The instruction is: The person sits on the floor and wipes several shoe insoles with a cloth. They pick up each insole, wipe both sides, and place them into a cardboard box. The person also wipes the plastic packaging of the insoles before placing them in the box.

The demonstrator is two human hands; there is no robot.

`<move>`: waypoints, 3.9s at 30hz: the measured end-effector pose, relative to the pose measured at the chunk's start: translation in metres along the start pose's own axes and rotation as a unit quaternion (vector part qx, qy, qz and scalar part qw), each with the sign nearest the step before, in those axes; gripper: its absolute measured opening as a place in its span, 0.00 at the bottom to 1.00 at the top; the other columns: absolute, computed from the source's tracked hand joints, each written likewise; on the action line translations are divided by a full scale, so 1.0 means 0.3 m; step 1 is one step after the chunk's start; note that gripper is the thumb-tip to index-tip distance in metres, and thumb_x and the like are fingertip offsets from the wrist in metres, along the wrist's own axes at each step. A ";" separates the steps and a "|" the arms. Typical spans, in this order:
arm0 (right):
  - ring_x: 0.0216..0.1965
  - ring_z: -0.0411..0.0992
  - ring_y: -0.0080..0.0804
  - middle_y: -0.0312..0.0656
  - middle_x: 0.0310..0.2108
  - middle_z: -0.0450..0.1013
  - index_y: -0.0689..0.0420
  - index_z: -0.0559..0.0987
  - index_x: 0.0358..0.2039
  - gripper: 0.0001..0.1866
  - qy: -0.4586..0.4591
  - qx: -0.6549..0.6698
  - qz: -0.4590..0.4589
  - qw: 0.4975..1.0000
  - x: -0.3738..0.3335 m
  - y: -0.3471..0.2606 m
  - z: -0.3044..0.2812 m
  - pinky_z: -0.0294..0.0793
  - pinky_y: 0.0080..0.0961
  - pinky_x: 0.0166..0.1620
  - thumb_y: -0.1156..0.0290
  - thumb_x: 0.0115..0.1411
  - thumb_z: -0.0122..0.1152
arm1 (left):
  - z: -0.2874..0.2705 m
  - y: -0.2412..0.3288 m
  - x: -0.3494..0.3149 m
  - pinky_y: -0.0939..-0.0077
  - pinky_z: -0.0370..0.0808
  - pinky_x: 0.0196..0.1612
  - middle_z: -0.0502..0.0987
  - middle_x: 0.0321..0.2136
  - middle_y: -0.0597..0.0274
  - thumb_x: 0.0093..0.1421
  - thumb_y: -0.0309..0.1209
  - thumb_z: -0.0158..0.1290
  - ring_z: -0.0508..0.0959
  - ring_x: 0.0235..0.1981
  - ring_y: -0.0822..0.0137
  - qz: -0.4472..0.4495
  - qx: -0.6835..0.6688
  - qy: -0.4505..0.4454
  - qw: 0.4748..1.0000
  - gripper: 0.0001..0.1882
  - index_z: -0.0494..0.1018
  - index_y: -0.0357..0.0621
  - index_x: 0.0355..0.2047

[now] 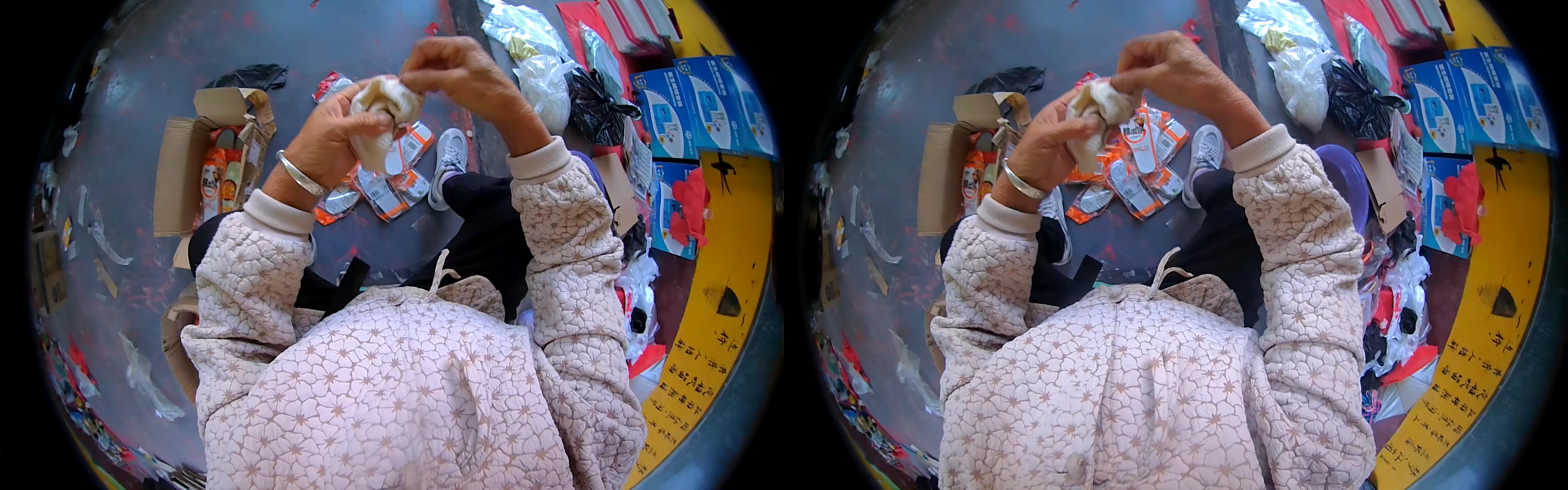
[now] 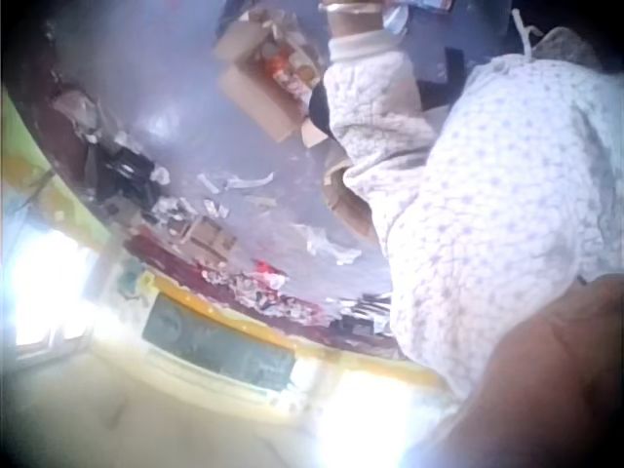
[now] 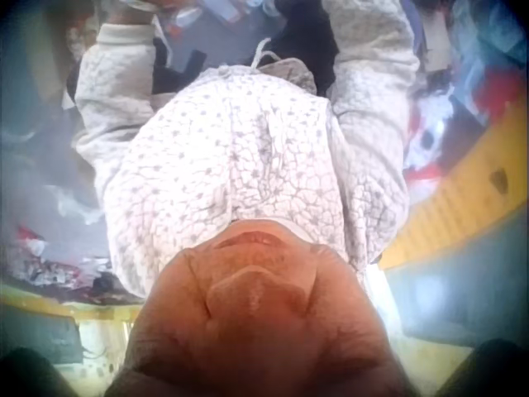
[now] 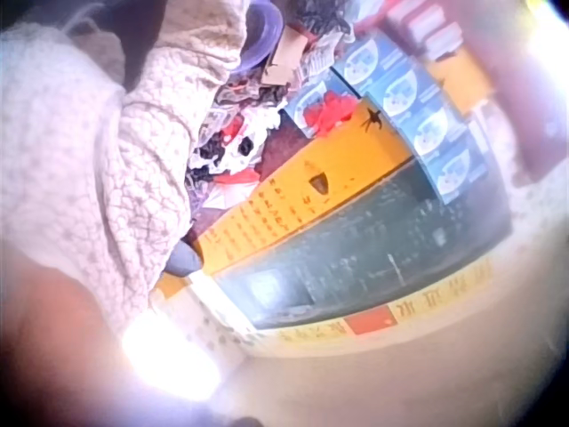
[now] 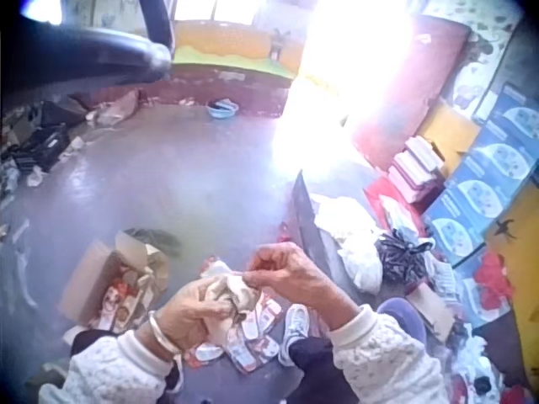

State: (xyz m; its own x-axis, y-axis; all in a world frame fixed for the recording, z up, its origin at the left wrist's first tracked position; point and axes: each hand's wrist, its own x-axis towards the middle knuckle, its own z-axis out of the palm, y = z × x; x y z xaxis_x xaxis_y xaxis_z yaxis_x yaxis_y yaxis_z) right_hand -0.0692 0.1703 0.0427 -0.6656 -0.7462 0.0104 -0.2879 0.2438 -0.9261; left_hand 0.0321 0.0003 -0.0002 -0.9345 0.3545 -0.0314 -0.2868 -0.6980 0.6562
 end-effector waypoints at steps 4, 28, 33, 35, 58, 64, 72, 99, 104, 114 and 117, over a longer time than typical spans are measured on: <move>0.24 0.69 0.20 0.36 0.21 0.72 0.61 0.77 0.27 0.09 0.127 0.039 -0.031 0.991 -0.034 -0.026 -0.005 0.68 0.15 0.28 0.69 0.48 0.61 | -0.017 0.032 0.003 0.80 0.71 0.39 0.73 0.33 0.60 0.48 0.24 0.55 0.74 0.34 0.71 0.018 0.079 0.136 0.987 0.18 0.67 0.37 0.41; 0.28 0.70 0.26 0.40 0.29 0.70 0.62 0.73 0.33 0.12 0.126 0.500 0.249 0.820 -0.018 0.162 0.014 0.71 0.24 0.26 0.67 0.60 0.45 | -0.081 -0.003 0.030 0.76 0.75 0.38 0.73 0.33 0.58 0.55 0.24 0.50 0.75 0.34 0.69 -0.030 -0.018 0.219 0.975 0.10 0.66 0.36 0.38; 0.15 0.66 0.19 0.37 0.25 0.70 0.58 0.71 0.36 0.16 0.141 0.517 0.324 0.779 0.003 0.060 0.062 0.58 0.09 0.10 0.58 0.60 0.44 | -0.067 0.007 0.009 0.79 0.73 0.37 0.73 0.32 0.61 0.60 0.30 0.44 0.74 0.32 0.73 -0.020 -0.022 0.219 0.975 0.09 0.66 0.37 0.36; 0.15 0.66 0.18 0.36 0.25 0.70 0.58 0.70 0.37 0.19 0.108 0.564 0.321 0.753 -0.006 0.008 0.064 0.57 0.09 0.09 0.53 0.60 0.44 | -0.073 -0.002 -0.003 0.80 0.73 0.36 0.72 0.31 0.63 0.61 0.32 0.42 0.74 0.31 0.74 -0.023 -0.016 0.232 0.972 0.09 0.66 0.38 0.35; 0.40 0.69 0.36 0.44 0.38 0.68 0.59 0.65 0.43 0.17 0.173 0.596 0.208 0.757 -0.009 0.061 0.055 0.71 0.37 0.44 0.59 0.63 0.36 | -0.113 -0.030 0.004 0.75 0.70 0.39 0.71 0.36 0.63 0.58 0.31 0.46 0.70 0.38 0.72 -0.025 0.182 0.423 0.887 0.12 0.66 0.41 0.42; 0.34 0.71 0.33 0.44 0.37 0.69 0.62 0.66 0.44 0.16 0.121 0.554 0.234 0.790 -0.019 0.022 0.120 0.74 0.30 0.36 0.65 0.59 0.46 | 0.014 -0.015 0.005 0.79 0.71 0.40 0.71 0.37 0.62 0.55 0.29 0.50 0.72 0.38 0.73 -0.024 0.077 0.181 0.980 0.20 0.62 0.38 0.48; 0.37 0.70 0.30 0.47 0.40 0.67 0.64 0.67 0.46 0.27 0.115 0.195 0.087 0.970 0.014 0.095 0.089 0.73 0.23 0.32 0.61 0.50 0.60 | -0.019 -0.013 0.007 0.75 0.66 0.49 0.70 0.43 0.57 0.52 0.20 0.46 0.72 0.44 0.67 0.047 0.099 0.113 0.988 0.21 0.61 0.36 0.48; 0.27 0.70 0.40 0.40 0.25 0.66 0.52 0.71 0.25 0.05 0.172 -0.496 0.151 0.838 -0.301 1.059 -0.089 0.69 0.35 0.26 0.73 0.44 0.52 | -0.039 -0.061 0.012 0.85 0.70 0.33 0.73 0.33 0.56 0.53 0.21 0.43 0.73 0.31 0.73 -0.138 0.182 0.378 0.897 0.14 0.64 0.34 0.42; 0.31 0.70 0.34 0.37 0.27 0.66 0.52 0.71 0.25 0.04 0.024 -0.515 0.083 0.853 -0.257 1.114 -0.047 0.70 0.31 0.27 0.74 0.46 0.52 | -0.046 -0.073 0.041 0.86 0.69 0.32 0.72 0.32 0.56 0.54 0.22 0.43 0.73 0.30 0.74 -0.160 0.197 0.367 0.895 0.12 0.64 0.35 0.40; 0.29 0.71 0.46 0.43 0.27 0.68 0.53 0.72 0.25 0.05 0.243 -0.464 0.359 0.773 -0.420 1.137 -0.096 0.70 0.40 0.29 0.75 0.44 0.52 | -0.058 -0.070 0.013 0.87 0.70 0.32 0.71 0.32 0.58 0.56 0.25 0.44 0.72 0.29 0.76 -0.175 0.183 0.361 0.897 0.11 0.64 0.36 0.39; 0.29 0.71 0.43 0.41 0.27 0.68 0.52 0.71 0.24 0.04 0.228 -0.478 0.284 0.799 -0.342 1.078 -0.111 0.70 0.39 0.28 0.75 0.45 0.51 | -0.056 -0.070 0.012 0.87 0.70 0.32 0.71 0.31 0.58 0.55 0.25 0.44 0.71 0.29 0.76 -0.163 0.186 0.362 0.899 0.10 0.64 0.36 0.39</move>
State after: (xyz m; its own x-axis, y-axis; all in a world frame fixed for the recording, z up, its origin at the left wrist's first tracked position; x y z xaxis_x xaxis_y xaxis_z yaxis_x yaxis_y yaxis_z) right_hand -0.1170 0.3463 -0.2454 -0.9948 -0.0981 0.0291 -0.1009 0.9875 -0.1207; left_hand 0.0310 0.0057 -0.0269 -0.7439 -0.0897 -0.6622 -0.6063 -0.3259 0.7254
